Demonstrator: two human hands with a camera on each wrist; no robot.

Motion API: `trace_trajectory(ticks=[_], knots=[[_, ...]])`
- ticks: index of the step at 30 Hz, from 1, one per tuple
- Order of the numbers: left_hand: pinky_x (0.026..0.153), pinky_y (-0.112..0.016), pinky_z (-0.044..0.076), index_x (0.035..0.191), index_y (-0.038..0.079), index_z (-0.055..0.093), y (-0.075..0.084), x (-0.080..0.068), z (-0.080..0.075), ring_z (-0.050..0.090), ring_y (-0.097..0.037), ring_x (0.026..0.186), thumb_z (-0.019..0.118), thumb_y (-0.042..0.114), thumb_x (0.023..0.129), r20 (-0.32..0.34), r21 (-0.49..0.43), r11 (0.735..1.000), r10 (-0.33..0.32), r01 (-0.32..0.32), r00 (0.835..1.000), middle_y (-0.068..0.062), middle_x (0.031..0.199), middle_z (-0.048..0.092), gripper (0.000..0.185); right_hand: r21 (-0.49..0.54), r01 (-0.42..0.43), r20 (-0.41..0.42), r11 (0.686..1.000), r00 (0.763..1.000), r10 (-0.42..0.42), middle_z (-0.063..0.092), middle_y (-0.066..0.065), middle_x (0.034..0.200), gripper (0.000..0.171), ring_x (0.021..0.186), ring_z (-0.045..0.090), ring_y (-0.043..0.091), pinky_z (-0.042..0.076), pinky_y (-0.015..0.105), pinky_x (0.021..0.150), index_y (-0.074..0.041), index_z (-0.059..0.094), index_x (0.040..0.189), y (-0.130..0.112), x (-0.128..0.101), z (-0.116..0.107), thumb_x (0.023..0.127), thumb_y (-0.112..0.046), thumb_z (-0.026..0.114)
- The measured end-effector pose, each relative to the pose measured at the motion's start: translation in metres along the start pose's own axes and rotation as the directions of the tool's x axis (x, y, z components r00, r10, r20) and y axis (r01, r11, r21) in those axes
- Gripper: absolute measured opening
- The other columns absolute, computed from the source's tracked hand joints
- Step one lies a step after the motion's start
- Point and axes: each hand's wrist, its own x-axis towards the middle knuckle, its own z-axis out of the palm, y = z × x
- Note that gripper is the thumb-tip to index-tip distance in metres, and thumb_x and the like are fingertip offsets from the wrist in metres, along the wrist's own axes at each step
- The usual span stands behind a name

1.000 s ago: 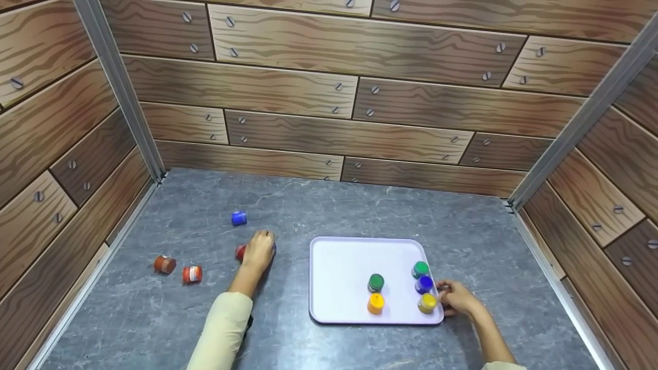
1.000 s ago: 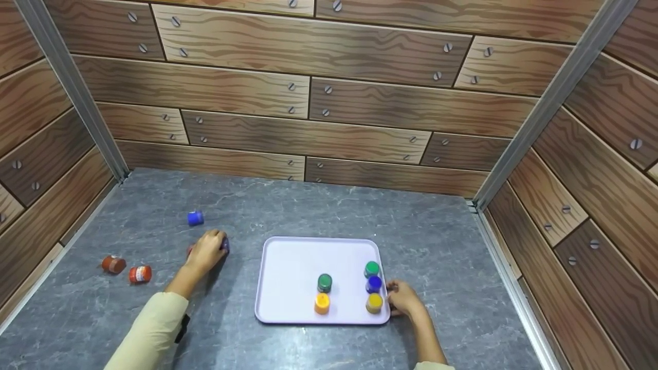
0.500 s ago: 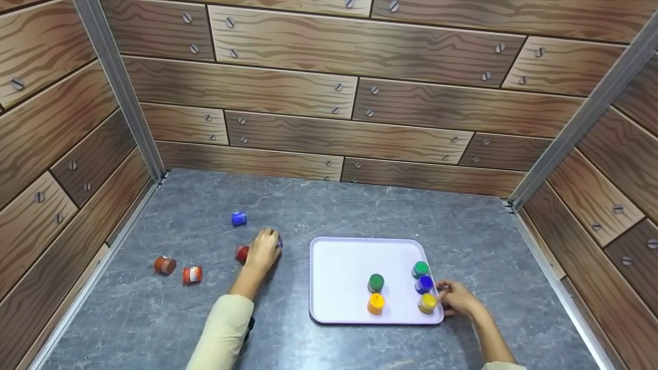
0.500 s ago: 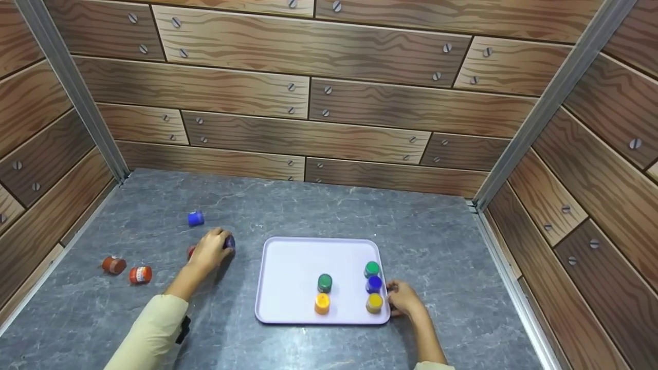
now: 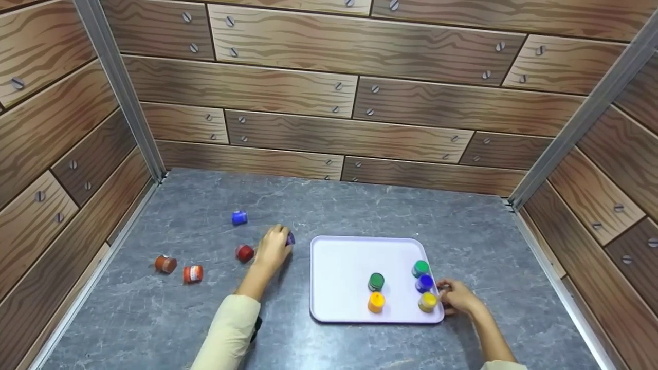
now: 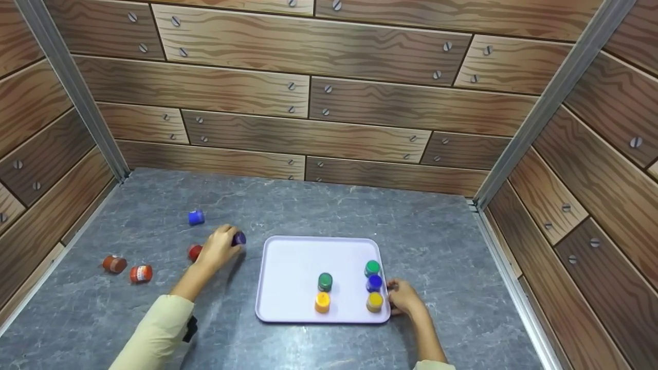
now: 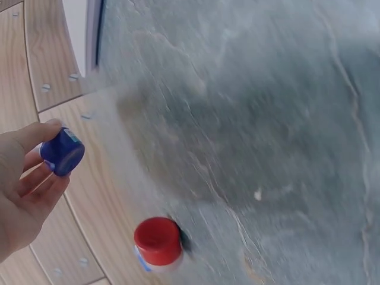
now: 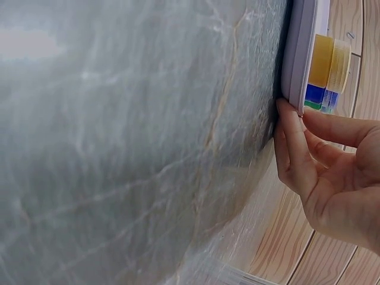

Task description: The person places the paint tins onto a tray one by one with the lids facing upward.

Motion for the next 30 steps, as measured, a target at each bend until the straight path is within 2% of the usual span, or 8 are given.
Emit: trace_trajectory(ticks=[6, 13, 20, 23, 27, 30], knots=[[0.069, -0.042, 0.05, 0.088, -0.004, 0.06, 0.008, 0.002, 0.005, 0.057, -0.032, 0.081, 0.076, 0.005, 0.066, -0.012, -0.02, 1.0, 0.002, -0.002, 1.0, -0.014, 0.084, 0.056, 0.028, -0.011, -0.018, -0.029, 1.0, 0.999, 0.018, 0.051, 0.011, 0.08, 0.04, 0.069, 0.053, 0.022, 0.053, 0.036, 0.057, 0.018, 0.04, 0.111, -0.004, -0.002, 0.002, 0.072, 0.01, 0.043], [0.068, -0.043, 0.051, 0.091, -0.003, 0.062, 0.022, 0.002, 0.008, 0.058, -0.032, 0.081, 0.074, 0.007, 0.068, 0.04, -0.094, 0.993, -0.073, 0.076, 0.997, -0.014, 0.086, 0.057, 0.027, -0.007, -0.015, -0.034, 1.0, 0.999, 0.015, 0.053, 0.012, 0.081, 0.038, 0.069, 0.054, 0.022, 0.053, 0.036, 0.056, 0.018, 0.042, 0.11, -0.004, -0.002, 0.002, 0.073, 0.01, 0.043], [0.073, -0.042, 0.05, 0.091, -0.002, 0.062, 0.037, 0.001, 0.015, 0.059, -0.033, 0.082, 0.076, 0.008, 0.069, 0.027, -0.177, 0.98, -0.087, 0.09, 0.996, -0.015, 0.089, 0.06, 0.028, 0.006, -0.014, -0.011, 1.0, 1.0, 0.014, 0.052, 0.011, 0.081, 0.039, 0.07, 0.054, 0.021, 0.053, 0.035, 0.056, 0.018, 0.039, 0.112, -0.004, -0.003, 0.001, 0.074, 0.009, 0.043], [0.076, -0.041, 0.05, 0.094, -0.002, 0.063, 0.044, 0.002, 0.017, 0.059, -0.033, 0.085, 0.076, 0.008, 0.069, 0.044, -0.202, 0.973, -0.107, 0.114, 0.993, -0.015, 0.091, 0.06, 0.03, 0.016, -0.011, -0.009, 1.0, 1.0, 0.011, 0.051, 0.011, 0.08, 0.039, 0.069, 0.053, 0.021, 0.053, 0.034, 0.055, 0.018, 0.039, 0.111, -0.004, -0.003, 0.001, 0.074, 0.009, 0.043], [0.077, -0.041, 0.05, 0.094, -0.002, 0.063, 0.053, 0.004, 0.022, 0.059, -0.033, 0.086, 0.077, 0.009, 0.068, 0.061, -0.211, 0.969, -0.116, 0.126, 0.991, -0.015, 0.092, 0.061, 0.032, 0.013, -0.007, -0.01, 1.0, 1.0, 0.007, 0.051, 0.011, 0.08, 0.038, 0.069, 0.053, 0.021, 0.053, 0.034, 0.055, 0.017, 0.04, 0.11, -0.003, -0.003, 0.001, 0.074, 0.009, 0.043], [0.077, -0.039, 0.05, 0.092, -0.001, 0.064, 0.059, 0.004, 0.026, 0.059, -0.032, 0.086, 0.078, 0.01, 0.067, 0.06, -0.205, 0.973, -0.101, 0.111, 0.993, -0.015, 0.091, 0.061, 0.031, 0.002, -0.006, -0.01, 1.0, 1.0, 0.006, 0.051, 0.011, 0.081, 0.037, 0.069, 0.053, 0.021, 0.053, 0.034, 0.055, 0.017, 0.041, 0.111, -0.003, -0.003, 0.001, 0.074, 0.009, 0.043]])
